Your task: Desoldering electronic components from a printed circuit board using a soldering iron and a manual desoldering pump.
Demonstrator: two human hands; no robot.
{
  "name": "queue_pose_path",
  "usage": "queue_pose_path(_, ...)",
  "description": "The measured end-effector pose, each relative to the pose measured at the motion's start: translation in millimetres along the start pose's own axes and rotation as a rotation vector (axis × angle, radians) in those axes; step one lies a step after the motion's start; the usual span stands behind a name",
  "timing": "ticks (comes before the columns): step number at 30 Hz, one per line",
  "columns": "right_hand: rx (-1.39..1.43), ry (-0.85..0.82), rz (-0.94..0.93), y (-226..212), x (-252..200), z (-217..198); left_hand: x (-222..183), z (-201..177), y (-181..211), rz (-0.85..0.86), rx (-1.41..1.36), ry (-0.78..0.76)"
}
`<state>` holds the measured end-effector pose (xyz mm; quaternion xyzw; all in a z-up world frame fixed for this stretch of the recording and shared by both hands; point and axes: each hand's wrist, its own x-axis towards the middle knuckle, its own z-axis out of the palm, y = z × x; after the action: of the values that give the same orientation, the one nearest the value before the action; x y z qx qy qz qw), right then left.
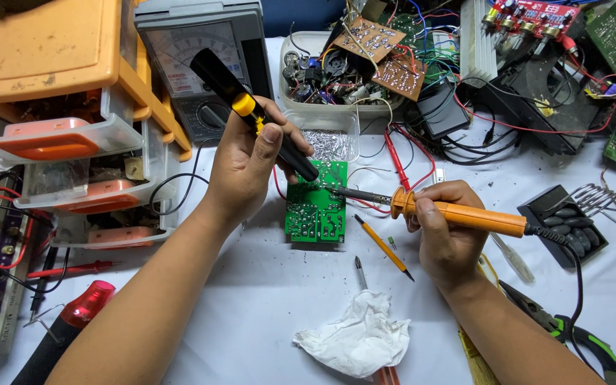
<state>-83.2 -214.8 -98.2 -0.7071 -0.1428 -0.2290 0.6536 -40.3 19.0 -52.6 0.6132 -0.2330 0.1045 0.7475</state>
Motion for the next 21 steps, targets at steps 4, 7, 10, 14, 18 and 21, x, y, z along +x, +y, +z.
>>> queue_pose_path(4,-0.002,-0.009,-0.004,0.4,-0.1,-0.6,-0.5,0.0,-0.3,-0.004,0.010,-0.003)
queue_pose_path(7,-0.002,-0.024,-0.006,2.2,0.0,-1.0,-0.5,0.5,-0.4,-0.002,0.014,-0.004)
queue_pose_path(10,-0.006,-0.019,-0.005,1.0,-0.2,-0.2,-0.5,0.4,-1.7,-0.006,0.013,-0.005)
queue_pose_path(14,-0.017,-0.026,0.007,3.3,-1.3,-1.7,-0.7,0.7,0.2,-0.006,0.036,-0.017)
queue_pose_path(18,-0.025,-0.034,-0.001,0.6,-0.8,-0.9,-0.5,-0.4,-0.8,0.000,0.034,-0.013)
queue_pose_path(21,-0.034,-0.035,-0.004,-0.6,-0.3,-0.7,0.3,-1.2,-1.3,0.011,0.025,-0.011)
